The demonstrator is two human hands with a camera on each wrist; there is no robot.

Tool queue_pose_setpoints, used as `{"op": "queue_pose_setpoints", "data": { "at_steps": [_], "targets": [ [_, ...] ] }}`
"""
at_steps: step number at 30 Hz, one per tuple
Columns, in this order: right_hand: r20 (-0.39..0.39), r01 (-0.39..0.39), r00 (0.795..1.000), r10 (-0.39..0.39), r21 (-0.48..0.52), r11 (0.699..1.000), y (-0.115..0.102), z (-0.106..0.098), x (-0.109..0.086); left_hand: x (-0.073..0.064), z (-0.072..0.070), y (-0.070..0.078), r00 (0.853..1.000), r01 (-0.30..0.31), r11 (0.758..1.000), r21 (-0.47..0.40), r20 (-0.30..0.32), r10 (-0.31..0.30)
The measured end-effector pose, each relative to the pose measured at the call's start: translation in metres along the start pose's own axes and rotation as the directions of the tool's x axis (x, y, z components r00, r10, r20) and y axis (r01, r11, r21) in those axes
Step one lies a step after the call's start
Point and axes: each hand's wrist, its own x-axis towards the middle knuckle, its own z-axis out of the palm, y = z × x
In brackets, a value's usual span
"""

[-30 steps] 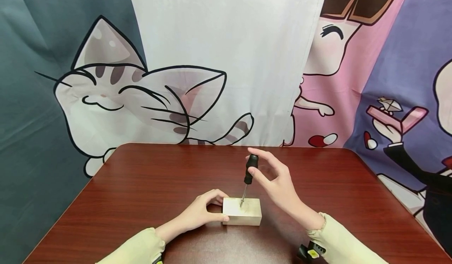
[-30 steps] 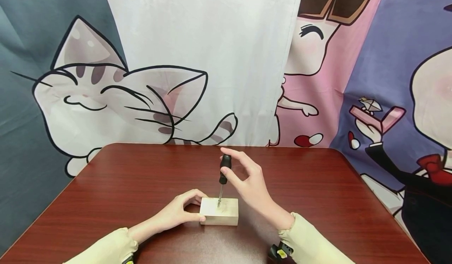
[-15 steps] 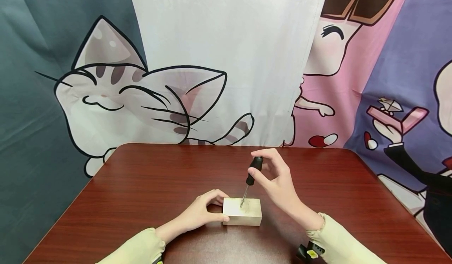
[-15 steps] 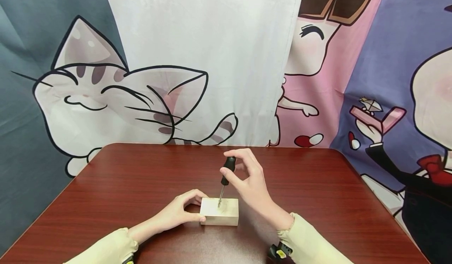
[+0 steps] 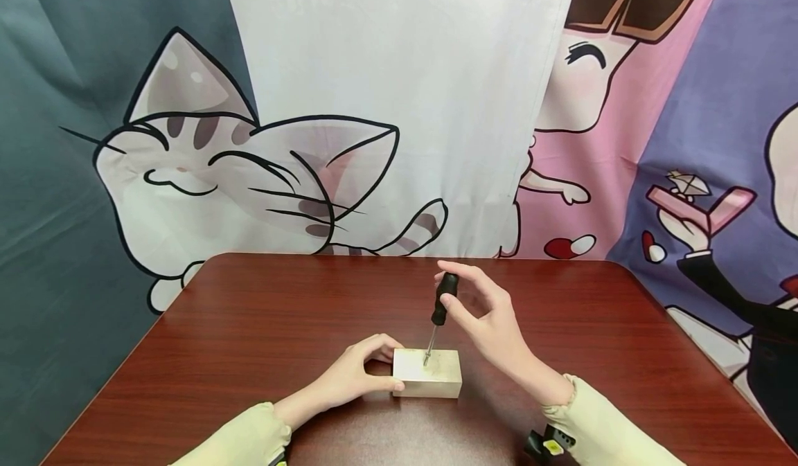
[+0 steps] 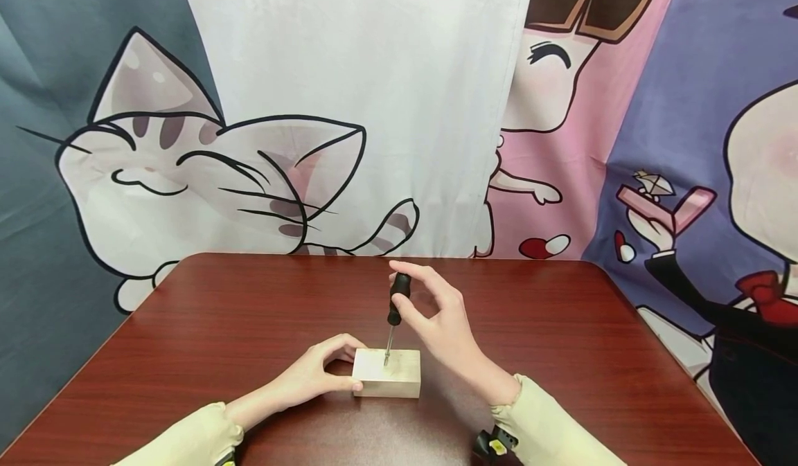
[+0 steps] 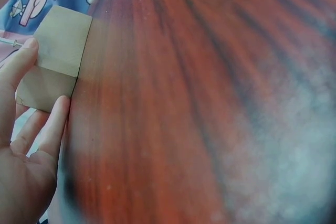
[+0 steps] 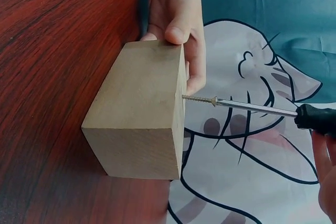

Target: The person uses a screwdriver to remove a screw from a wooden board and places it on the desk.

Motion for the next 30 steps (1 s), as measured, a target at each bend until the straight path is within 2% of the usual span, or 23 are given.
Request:
{"op": "queue_pose_setpoints", "data": {
  "at_steps": [7,11,15,30],
  "targets": [
    [-0.002,0.029,1.000,-0.029,0.042,0.999,0.0031,0.0005,-0.0013,0.0001,-0.0001,-0.0002,1.000,-0.010,1.000,0.004,-0.006,0.010],
    [-0.056,0.040,0.998,-0.041,-0.022,0.999,0.0030,0.0019,-0.0018,0.0005,0.0002,-0.0008,1.000,-0.012,1.000,0.004,-0.006,0.012],
    [-0.081,0.011,0.997,-0.015,-0.052,0.999,0.0020,0.0029,-0.0016,0.0010,0.0004,-0.0018,1.000,-0.015,1.000,0.005,-0.006,0.015],
    [-0.009,-0.042,0.999,0.042,-0.025,0.999,0.0006,-0.0016,-0.0013,0.0003,0.0000,-0.0009,1.000,-0.002,1.000,0.001,-0.001,0.002]
  ]
}}
